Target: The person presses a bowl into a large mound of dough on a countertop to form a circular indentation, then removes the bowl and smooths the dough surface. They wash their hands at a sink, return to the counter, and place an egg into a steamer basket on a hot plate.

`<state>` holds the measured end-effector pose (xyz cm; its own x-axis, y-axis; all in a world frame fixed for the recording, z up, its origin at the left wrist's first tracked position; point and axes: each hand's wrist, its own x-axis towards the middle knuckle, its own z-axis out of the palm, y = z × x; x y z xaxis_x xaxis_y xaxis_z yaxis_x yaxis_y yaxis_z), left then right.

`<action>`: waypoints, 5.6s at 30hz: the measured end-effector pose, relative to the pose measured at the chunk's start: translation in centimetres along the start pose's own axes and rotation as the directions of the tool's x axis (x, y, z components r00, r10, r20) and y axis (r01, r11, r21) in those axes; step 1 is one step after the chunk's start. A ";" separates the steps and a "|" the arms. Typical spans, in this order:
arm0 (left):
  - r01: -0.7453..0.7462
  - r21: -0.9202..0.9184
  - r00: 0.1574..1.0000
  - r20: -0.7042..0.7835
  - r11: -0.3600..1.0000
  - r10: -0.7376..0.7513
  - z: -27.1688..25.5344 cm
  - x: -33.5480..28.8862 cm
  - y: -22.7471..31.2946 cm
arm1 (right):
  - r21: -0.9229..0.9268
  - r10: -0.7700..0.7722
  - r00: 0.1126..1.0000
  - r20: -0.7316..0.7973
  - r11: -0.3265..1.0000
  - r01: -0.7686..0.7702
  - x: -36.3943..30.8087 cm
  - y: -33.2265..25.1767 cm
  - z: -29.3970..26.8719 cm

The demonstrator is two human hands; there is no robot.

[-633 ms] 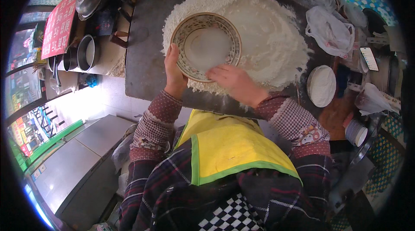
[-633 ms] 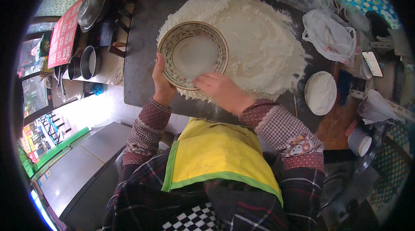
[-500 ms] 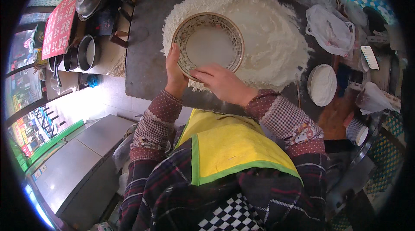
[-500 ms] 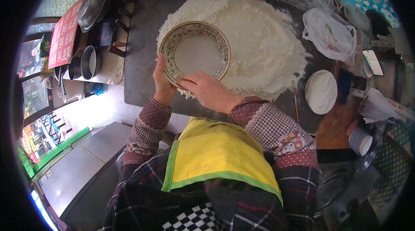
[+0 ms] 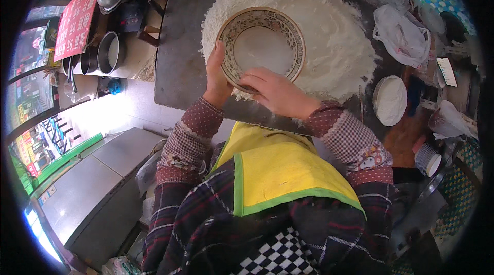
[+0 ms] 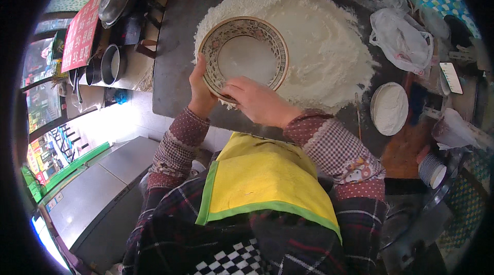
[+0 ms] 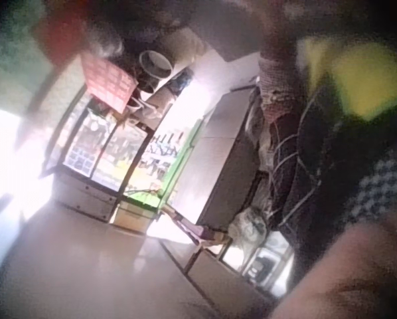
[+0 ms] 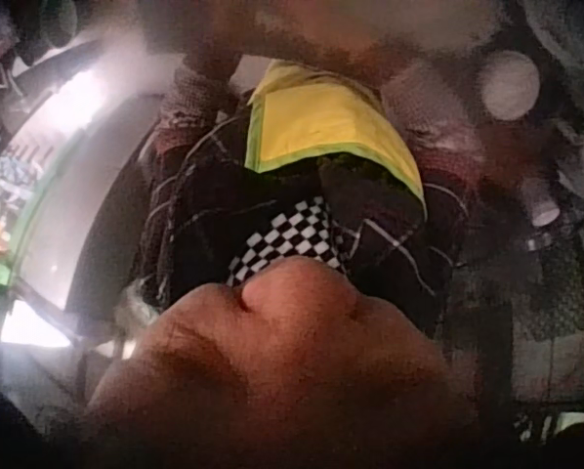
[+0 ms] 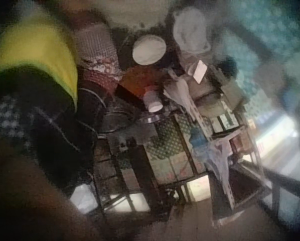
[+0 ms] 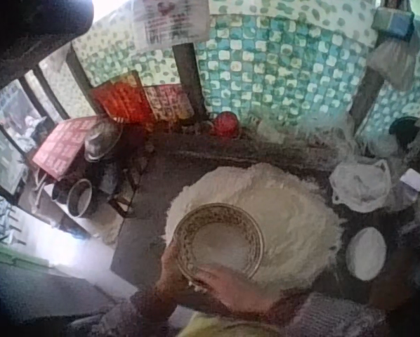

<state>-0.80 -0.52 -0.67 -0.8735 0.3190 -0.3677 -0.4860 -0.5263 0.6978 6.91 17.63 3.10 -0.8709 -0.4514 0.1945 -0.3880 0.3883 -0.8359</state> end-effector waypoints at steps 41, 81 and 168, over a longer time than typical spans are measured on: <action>0.097 -0.088 0.995 0.045 0.991 -0.093 1.2 -0.5 -0.2 | -0.094 -0.054 0.999 0.002 0.994 0.054 0.0 -0.8 -0.9; -0.001 0.033 1.000 0.001 0.999 0.001 0.4 0.1 1.2 | -0.460 0.045 0.982 0.183 0.887 0.045 -3.6 0.4 -3.6; 0.033 0.025 0.999 -0.020 0.999 -0.033 0.3 -0.6 0.9 | -0.589 0.105 0.993 0.049 0.806 -0.056 -4.5 -0.1 -1.7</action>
<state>-0.69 -1.01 0.37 -0.8575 0.3200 -0.4028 -0.5139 -0.4958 0.7001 10.39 20.96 3.15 -0.8909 -0.4470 0.0804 -0.4417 0.8115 -0.3827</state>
